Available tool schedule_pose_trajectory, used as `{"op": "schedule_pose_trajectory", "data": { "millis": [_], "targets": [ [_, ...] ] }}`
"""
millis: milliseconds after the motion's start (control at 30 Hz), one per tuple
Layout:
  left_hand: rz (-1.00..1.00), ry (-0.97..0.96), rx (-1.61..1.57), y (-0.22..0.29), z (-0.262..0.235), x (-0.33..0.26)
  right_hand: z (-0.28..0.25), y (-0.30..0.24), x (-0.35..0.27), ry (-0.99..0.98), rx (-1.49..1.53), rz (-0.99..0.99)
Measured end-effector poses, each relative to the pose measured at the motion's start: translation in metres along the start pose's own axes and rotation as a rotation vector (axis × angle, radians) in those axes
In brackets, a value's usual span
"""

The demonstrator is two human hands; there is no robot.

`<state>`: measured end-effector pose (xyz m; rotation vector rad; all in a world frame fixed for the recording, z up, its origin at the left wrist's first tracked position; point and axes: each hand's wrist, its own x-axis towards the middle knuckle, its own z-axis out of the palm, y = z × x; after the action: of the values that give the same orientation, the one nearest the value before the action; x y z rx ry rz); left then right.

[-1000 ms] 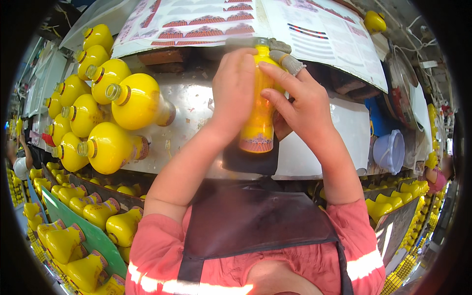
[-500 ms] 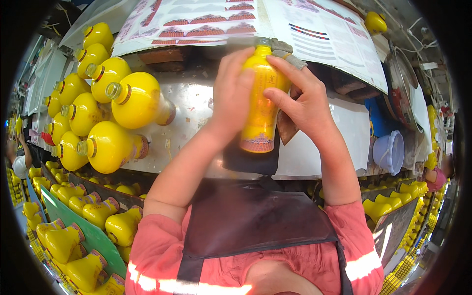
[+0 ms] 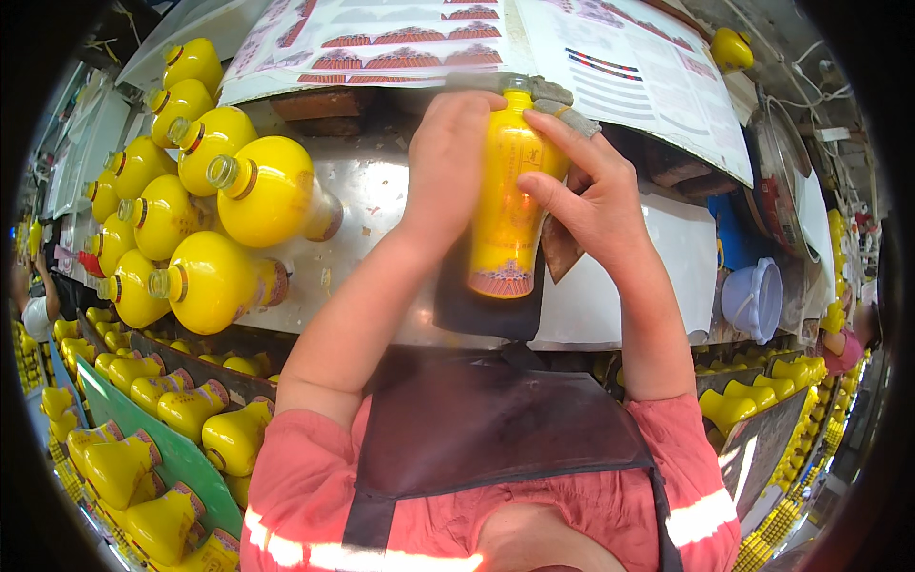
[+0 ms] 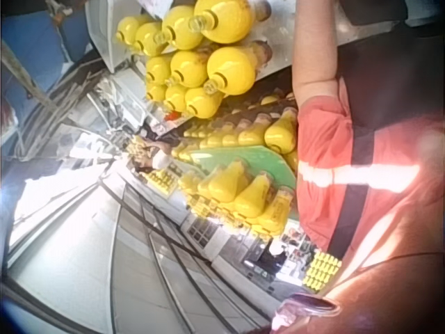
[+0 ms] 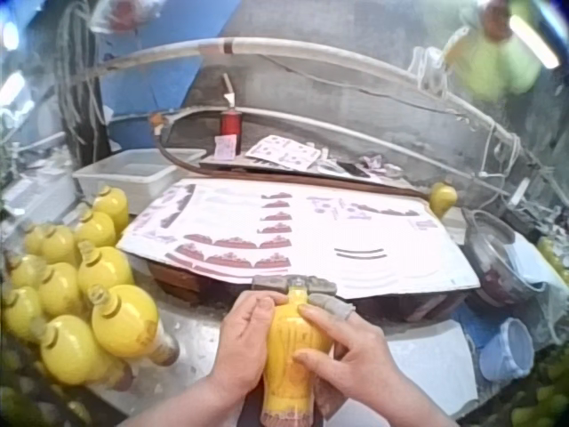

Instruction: The person applies printed labels to yellow plastic bottles on a workbench. They peel each label from a sheet, align it on the bottle, and smooth it down with their fingers, repeating the process for multiple bottles.

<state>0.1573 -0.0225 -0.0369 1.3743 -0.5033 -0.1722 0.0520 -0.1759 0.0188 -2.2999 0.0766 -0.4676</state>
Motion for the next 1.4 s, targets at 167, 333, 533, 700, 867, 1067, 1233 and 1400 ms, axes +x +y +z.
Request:
{"op": "schedule_pose_trajectory", "data": {
  "millis": [167,333,533,700,867,1067,1233,1400],
  "targets": [
    [0.229,0.030,0.299,-0.001,0.005,-0.003,0.002,0.002,-0.001,0.013,-0.022,-0.011],
    [0.049,0.019,0.079,-0.001,0.003,-0.005,-0.017,-0.001,0.015,0.042,0.225,0.421],
    [0.186,0.040,0.155,-0.005,0.008,-0.013,-0.045,-0.023,0.037,-0.052,0.331,0.126],
    [0.167,0.012,0.080,-0.005,0.007,-0.017,-0.024,-0.024,0.058,0.049,-0.220,-0.313],
    [0.022,-0.072,-0.116,0.004,-0.004,-0.014,-0.025,-0.023,0.033,0.230,-0.597,-0.627],
    [-0.097,-0.034,-0.256,0.017,-0.006,-0.009,0.004,-0.031,-0.029,-0.182,-0.428,-1.013],
    [-0.139,-0.032,-0.330,0.024,-0.006,-0.009,0.013,-0.040,-0.041,-0.002,-0.507,-0.872],
    [-0.035,-0.063,-0.006,0.022,-0.002,-0.005,0.012,-0.052,-0.040,-0.089,-0.363,-0.848]
  ]
}}
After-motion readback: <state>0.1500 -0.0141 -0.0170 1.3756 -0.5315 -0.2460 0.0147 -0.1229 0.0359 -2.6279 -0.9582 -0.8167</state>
